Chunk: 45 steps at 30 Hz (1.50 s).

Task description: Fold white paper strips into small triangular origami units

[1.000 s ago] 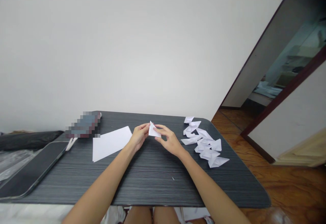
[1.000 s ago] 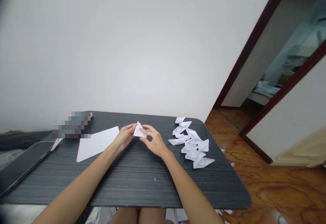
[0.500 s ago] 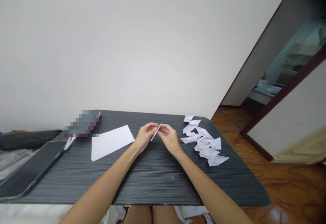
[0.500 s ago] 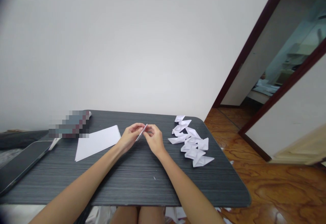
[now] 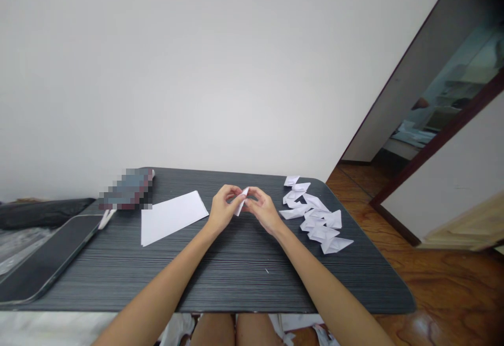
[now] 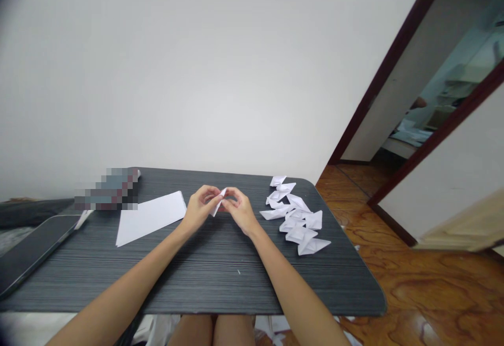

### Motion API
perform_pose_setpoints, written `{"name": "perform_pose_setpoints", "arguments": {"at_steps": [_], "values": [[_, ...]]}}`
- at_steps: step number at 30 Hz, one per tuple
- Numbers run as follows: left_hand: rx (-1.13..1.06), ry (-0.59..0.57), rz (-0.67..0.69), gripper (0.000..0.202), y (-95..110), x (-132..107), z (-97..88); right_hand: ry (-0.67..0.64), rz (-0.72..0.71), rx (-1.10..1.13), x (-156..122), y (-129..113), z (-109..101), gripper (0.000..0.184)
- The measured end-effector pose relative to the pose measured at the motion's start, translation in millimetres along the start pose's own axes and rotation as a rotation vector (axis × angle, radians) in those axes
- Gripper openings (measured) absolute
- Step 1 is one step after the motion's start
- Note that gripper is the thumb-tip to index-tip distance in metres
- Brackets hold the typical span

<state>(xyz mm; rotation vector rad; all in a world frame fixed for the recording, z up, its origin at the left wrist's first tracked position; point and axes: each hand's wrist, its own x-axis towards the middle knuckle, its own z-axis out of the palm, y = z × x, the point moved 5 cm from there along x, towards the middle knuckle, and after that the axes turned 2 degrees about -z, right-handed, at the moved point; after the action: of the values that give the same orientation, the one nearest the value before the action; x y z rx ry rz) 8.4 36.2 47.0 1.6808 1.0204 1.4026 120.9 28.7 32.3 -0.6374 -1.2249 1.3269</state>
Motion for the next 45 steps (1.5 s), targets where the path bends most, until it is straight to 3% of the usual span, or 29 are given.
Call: {"name": "perform_pose_setpoints", "arguments": {"at_steps": [8, 11, 14, 20, 23, 25, 27, 32, 35, 38, 45], "values": [[0.041, -0.113, -0.121, 0.027, -10, 5, -1.9, 0.079, -0.022, -0.202, 4, 0, -8, 0.022], [0.002, -0.174, -0.180, 0.027, -15, 5, 0.0, 0.067, 0.037, -0.240, 5, 5, -14, 0.021], [0.104, -0.235, -0.185, 0.024, -22, 3, 3.9, 0.026, 0.103, -0.387, 5, 11, -20, 0.023], [0.624, -0.391, 0.129, 0.010, -19, -6, 14.0, -0.060, -0.052, -1.055, 2, 11, -22, 0.001], [0.743, -0.542, 0.251, 0.013, -12, -11, 14.9, -0.101, -0.138, -1.151, 2, 9, -21, 0.003], [0.754, -0.672, 0.318, 0.025, -6, -15, 15.6, -0.159, -0.154, -1.161, 1, 6, -20, 0.008], [0.789, -0.729, 0.387, 0.035, 1, -18, 15.7, -0.228, -0.161, -1.168, 0, 3, -19, 0.012], [0.974, -0.707, 0.532, 0.030, 10, -26, 19.7, -0.460, -0.134, -1.193, -9, -9, -16, 0.018], [1.004, -0.710, 0.560, 0.028, 11, -29, 21.5, -0.560, -0.059, -1.228, -15, -13, -16, 0.033], [0.995, -0.705, 0.586, 0.028, 13, -29, 21.9, -0.590, -0.048, -1.260, -19, -15, -14, 0.041], [1.007, -0.652, 0.596, 0.034, 12, -25, 21.6, -0.536, -0.205, -1.332, -16, -17, -8, 0.021]]}}
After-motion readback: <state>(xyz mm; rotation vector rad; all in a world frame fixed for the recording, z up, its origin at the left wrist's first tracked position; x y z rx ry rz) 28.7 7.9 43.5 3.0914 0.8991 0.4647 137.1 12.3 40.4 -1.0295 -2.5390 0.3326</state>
